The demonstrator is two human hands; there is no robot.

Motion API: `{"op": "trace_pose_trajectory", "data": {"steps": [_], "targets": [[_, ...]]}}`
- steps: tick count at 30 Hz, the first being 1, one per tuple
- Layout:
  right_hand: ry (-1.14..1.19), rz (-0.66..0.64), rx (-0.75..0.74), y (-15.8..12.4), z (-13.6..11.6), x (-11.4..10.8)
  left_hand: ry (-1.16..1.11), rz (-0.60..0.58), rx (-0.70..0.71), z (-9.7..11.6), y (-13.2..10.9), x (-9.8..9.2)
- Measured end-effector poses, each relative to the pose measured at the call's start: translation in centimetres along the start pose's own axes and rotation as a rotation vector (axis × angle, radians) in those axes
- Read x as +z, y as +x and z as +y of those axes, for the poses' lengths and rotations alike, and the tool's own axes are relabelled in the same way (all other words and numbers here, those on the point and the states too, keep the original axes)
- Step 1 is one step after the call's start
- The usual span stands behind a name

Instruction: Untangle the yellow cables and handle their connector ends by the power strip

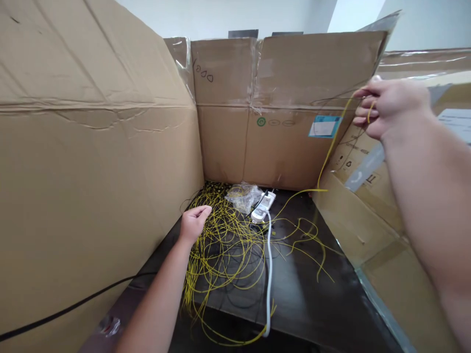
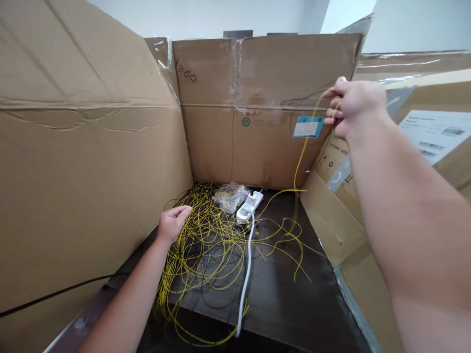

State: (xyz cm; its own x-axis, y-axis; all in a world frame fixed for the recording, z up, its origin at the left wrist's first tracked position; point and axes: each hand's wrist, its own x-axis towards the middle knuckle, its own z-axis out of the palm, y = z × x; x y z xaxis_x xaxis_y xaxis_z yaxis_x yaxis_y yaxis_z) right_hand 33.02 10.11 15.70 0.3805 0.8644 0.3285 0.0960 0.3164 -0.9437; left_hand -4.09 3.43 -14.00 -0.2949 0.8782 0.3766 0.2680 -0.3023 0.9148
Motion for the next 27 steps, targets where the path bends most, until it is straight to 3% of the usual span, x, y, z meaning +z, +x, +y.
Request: {"op": "trace_pose_trajectory", "data": {"steps": [4, 7, 10, 14, 16, 19, 24, 27], "targets": [[-0.116, -0.130, -0.034, -1.3, -0.7, 0.4, 0.244, -0.181, 0.043, -0.4, 0.0, 1.0], [-0.159, -0.163, -0.063, -2.1, -1.3, 0.4, 0.512, -0.315, 0.164, 0.5, -0.2, 1.9], [-0.126, -0.184, -0.107, -2.5, -2.0, 0.4, 0.682, -0.260, 0.369, 3.0, -0.4, 2.7], [-0.055, -0.254, -0.159, -3.0, -2.8, 0.5, 0.557, -0.206, 0.480, 7.2, -1.2, 4.7], [-0.029, -0.303, -0.174, -3.6, -3.1, 0.8, 0.389, -0.284, 0.452, 8.4, -1.6, 6.4], [0.018, -0.383, -0.190, -5.1, -3.8, 1.4, 0.156, -0.451, 0.337, 8.4, -2.2, 9.6], [0.051, -0.517, -0.254, -8.3, -6.8, 1.7, 0.044, -0.483, 0.202, 6.1, -2.7, 14.6], [0.082, -0.463, -0.275, -9.0, -8.7, 1.2, -0.024, -0.535, 0.076, 5.5, -3.0, 15.9]]}}
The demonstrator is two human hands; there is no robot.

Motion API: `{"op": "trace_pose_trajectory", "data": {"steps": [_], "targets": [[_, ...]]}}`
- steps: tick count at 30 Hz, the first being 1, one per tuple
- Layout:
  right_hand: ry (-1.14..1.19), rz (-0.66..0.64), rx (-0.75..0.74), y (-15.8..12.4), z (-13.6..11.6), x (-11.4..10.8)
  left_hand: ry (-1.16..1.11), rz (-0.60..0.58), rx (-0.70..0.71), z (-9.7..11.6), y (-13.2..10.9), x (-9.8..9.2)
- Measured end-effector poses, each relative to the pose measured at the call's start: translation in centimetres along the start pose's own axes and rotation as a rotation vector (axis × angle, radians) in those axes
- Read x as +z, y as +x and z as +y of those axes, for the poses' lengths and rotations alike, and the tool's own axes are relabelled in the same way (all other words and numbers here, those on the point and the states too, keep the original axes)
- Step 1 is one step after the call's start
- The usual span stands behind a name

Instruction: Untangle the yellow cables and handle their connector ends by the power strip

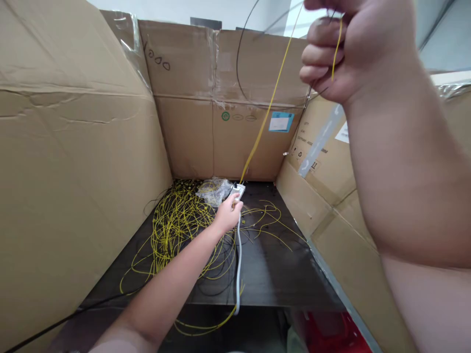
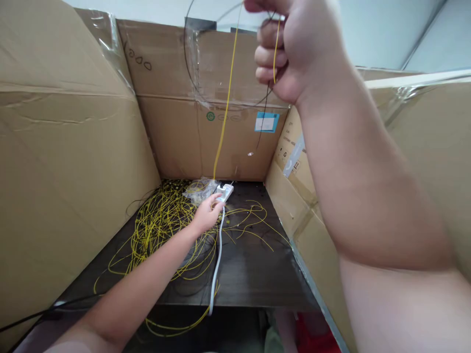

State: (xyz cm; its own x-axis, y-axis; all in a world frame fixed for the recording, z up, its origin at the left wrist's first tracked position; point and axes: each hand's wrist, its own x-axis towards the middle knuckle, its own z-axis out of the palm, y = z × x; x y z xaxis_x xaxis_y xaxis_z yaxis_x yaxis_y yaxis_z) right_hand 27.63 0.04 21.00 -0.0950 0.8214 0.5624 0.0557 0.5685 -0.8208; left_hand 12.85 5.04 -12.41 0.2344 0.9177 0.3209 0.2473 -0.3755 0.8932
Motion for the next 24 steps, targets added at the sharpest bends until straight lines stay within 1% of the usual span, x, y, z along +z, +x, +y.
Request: {"op": "trace_pose_trajectory", "data": {"steps": [2, 5, 7, 9, 11, 12, 13, 15, 17, 19, 22, 24], "targets": [[0.028, 0.070, 0.003, 0.4, -0.6, -0.7, -0.120, -0.079, -0.062, 0.2, -0.3, 0.1], [0.060, 0.188, 0.050, 1.8, 0.0, -2.6, -0.301, -0.218, -0.111, 1.1, -1.4, -0.5], [0.099, 0.295, 0.127, 2.9, 1.3, -3.9, -0.363, -0.329, -0.142, 1.8, -2.4, -1.3], [0.117, 0.428, 0.205, 3.9, 2.9, -5.0, -0.370, -0.429, -0.147, 2.4, -3.5, -2.2], [0.081, 0.543, 0.254, 4.6, 4.5, -5.9, -0.360, -0.497, -0.129, 2.8, -4.5, -3.1], [0.046, 0.576, 0.270, 4.8, 5.3, -6.3, -0.361, -0.517, -0.120, 2.9, -4.9, -3.4], [0.010, 0.585, 0.282, 4.9, 6.0, -6.6, -0.367, -0.521, -0.114, 3.0, -5.3, -3.7], [-0.045, 0.549, 0.303, 4.9, 7.1, -7.0, -0.391, -0.488, -0.118, 3.2, -5.9, -4.2], [-0.069, 0.496, 0.308, 4.6, 7.7, -7.2, -0.423, -0.430, -0.132, 3.1, -6.4, -4.6], [-0.057, 0.470, 0.292, 4.1, 7.9, -7.2, -0.484, -0.391, -0.159, 3.1, -6.9, -5.0], [0.027, 0.466, 0.236, 2.6, 8.1, -6.1, -0.674, -0.386, -0.208, 3.1, -7.5, -5.7], [0.060, 0.422, 0.185, 0.8, 8.5, -4.5, -0.822, -0.408, -0.247, 3.3, -7.7, -6.1]]}}
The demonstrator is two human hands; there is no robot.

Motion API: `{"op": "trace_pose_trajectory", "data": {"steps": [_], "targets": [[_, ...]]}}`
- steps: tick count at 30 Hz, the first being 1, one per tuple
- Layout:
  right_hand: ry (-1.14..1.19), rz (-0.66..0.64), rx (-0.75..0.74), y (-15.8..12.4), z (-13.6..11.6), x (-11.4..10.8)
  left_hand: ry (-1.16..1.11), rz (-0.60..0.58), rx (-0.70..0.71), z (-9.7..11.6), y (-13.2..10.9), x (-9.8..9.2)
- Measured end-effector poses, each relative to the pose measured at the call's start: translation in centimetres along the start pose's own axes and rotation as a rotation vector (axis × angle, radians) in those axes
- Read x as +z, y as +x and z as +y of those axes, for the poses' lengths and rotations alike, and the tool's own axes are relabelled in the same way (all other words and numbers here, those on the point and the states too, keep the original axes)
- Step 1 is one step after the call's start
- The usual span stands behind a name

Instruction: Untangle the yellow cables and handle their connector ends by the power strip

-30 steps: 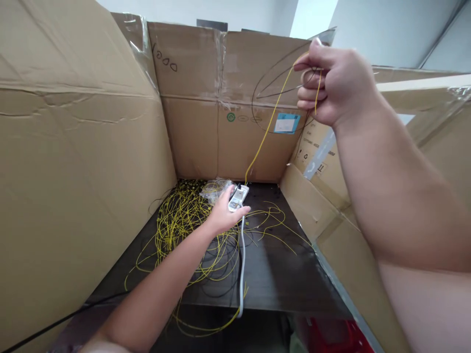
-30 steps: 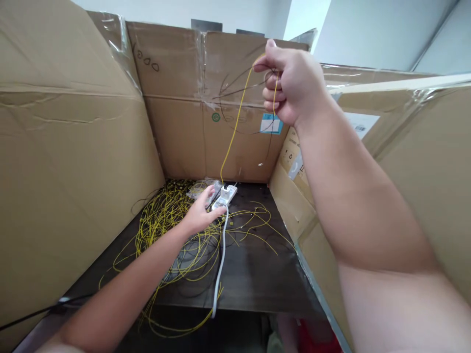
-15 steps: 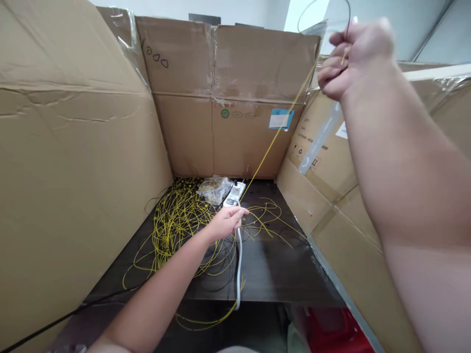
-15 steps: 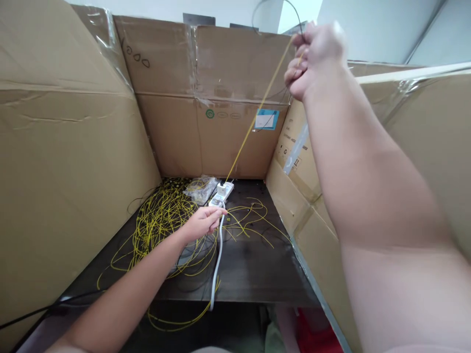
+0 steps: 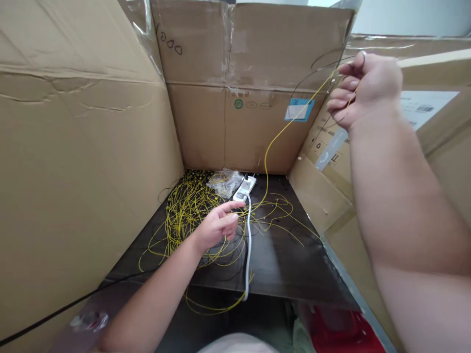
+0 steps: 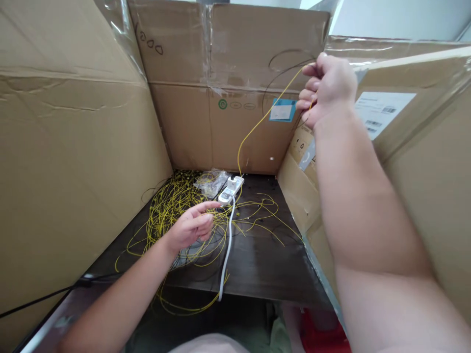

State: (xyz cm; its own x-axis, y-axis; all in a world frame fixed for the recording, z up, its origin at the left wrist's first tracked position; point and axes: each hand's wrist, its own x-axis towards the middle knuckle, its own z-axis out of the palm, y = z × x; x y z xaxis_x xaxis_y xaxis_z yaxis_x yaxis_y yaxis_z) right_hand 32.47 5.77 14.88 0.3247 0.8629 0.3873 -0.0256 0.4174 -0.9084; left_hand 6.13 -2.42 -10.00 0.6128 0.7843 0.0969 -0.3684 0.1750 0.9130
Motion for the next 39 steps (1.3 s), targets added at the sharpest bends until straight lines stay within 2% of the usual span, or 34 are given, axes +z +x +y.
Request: {"op": "trace_pose_trajectory", "data": {"steps": [4, 7, 11, 16, 18, 26, 28, 31, 34, 39], "targets": [[-0.176, -0.225, -0.191, -6.5, 3.4, 1.8, -0.205, -0.039, -0.100, 0.8, 0.4, 0.2], [-0.463, -0.367, -0.326, -11.3, 6.1, 2.4, -0.218, -0.021, -0.152, 1.0, 1.3, 0.4], [-0.590, -0.435, -0.304, -14.8, 8.9, 1.5, -0.167, 0.032, -0.102, 0.8, 2.0, 0.6], [-0.644, -0.621, -0.198, -16.7, 11.8, 0.4, -0.165, 0.051, -0.038, 0.5, 2.1, 1.0], [-0.639, -0.657, -0.164, -17.3, 12.9, 0.1, -0.156, 0.067, -0.007, 0.5, 2.0, 1.1], [-0.577, -0.423, -0.107, -18.2, 16.4, -0.6, 0.022, 0.045, -0.011, 0.7, 1.7, 0.7], [-0.534, -0.409, -0.069, -18.2, 17.0, -0.8, 0.080, 0.079, -0.007, 0.7, 1.7, 0.9], [-0.433, -0.507, 0.011, -18.5, 17.6, -0.8, 0.170, 0.134, 0.002, 0.7, 1.7, 1.2], [-0.404, -0.600, 0.031, -18.9, 18.1, -0.6, 0.231, 0.185, 0.027, 0.5, 1.9, 1.3], [-0.413, -0.590, 0.046, -19.1, 18.6, -0.4, 0.239, 0.430, 0.161, -0.2, 2.3, 1.1]]}}
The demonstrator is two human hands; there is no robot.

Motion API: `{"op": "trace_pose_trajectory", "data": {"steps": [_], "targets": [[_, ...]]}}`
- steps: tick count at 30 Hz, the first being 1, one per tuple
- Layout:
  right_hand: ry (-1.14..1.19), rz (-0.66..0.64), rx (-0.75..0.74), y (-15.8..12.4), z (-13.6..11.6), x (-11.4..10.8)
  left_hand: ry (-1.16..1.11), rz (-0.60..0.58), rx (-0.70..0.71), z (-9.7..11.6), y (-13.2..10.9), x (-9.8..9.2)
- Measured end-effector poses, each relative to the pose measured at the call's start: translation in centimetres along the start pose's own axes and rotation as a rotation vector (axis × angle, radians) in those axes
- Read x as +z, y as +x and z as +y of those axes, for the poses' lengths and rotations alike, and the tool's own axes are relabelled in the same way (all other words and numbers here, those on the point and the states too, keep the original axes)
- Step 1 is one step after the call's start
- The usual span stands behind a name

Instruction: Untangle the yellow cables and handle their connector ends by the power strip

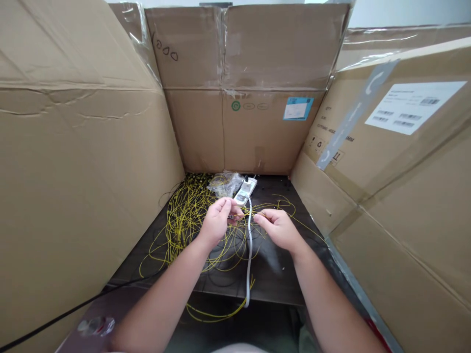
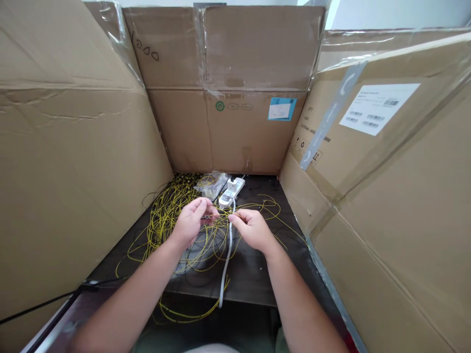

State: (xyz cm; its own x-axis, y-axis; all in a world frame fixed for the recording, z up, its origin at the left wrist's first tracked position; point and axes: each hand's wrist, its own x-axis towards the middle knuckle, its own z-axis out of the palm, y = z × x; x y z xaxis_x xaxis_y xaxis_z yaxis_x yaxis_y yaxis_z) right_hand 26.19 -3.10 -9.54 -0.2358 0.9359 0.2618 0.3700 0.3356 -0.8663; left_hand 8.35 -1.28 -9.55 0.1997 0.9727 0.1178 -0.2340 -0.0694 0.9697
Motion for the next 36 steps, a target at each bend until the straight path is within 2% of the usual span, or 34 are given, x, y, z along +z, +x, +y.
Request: {"op": "trace_pose_trajectory", "data": {"steps": [3, 6, 10, 13, 15, 17, 19, 22, 24, 26, 31, 36], "targets": [[0.035, 0.008, 0.033, 0.0, 0.4, 0.0, -0.071, 0.109, 0.042, -0.5, 0.3, -0.2], [0.039, -0.010, 0.047, -0.1, 0.8, -0.1, -0.283, 0.132, 0.042, -0.4, 0.5, -0.5], [0.023, 0.093, 0.047, -0.1, 1.6, -0.3, -0.681, 0.090, 0.051, 0.3, 0.2, -1.3], [0.078, 0.241, 0.072, -0.1, 2.3, -0.5, -0.788, 0.015, 0.074, 0.1, -0.5, -1.9], [0.121, 0.308, 0.067, -0.1, 2.5, -0.9, -0.723, -0.032, 0.084, -0.4, -0.9, -2.0], [0.136, 0.315, 0.030, -0.2, 2.1, -1.2, -0.553, -0.057, 0.112, -1.0, -1.3, -2.1], [0.121, 0.266, -0.018, -0.4, 1.2, -1.6, -0.274, -0.070, 0.134, -1.0, -1.5, -2.0], [0.076, 0.135, -0.072, -0.6, -0.8, -1.9, 0.172, -0.113, 0.168, 0.0, -1.5, -1.5], [0.045, 0.062, -0.096, -0.6, -2.2, -2.0, 0.380, -0.167, 0.225, 0.9, -1.5, -0.9], [0.003, 0.045, -0.123, -0.5, -3.4, -1.9, 0.521, -0.215, 0.285, 1.5, -1.6, -0.2], [-0.007, 0.149, -0.120, 0.0, -4.2, -1.9, 0.646, -0.133, 0.366, 1.3, -2.4, 0.8], [0.378, 0.158, 0.025, 0.2, -3.1, -1.6, 0.560, -0.173, 0.359, 2.1, -3.0, 0.7]]}}
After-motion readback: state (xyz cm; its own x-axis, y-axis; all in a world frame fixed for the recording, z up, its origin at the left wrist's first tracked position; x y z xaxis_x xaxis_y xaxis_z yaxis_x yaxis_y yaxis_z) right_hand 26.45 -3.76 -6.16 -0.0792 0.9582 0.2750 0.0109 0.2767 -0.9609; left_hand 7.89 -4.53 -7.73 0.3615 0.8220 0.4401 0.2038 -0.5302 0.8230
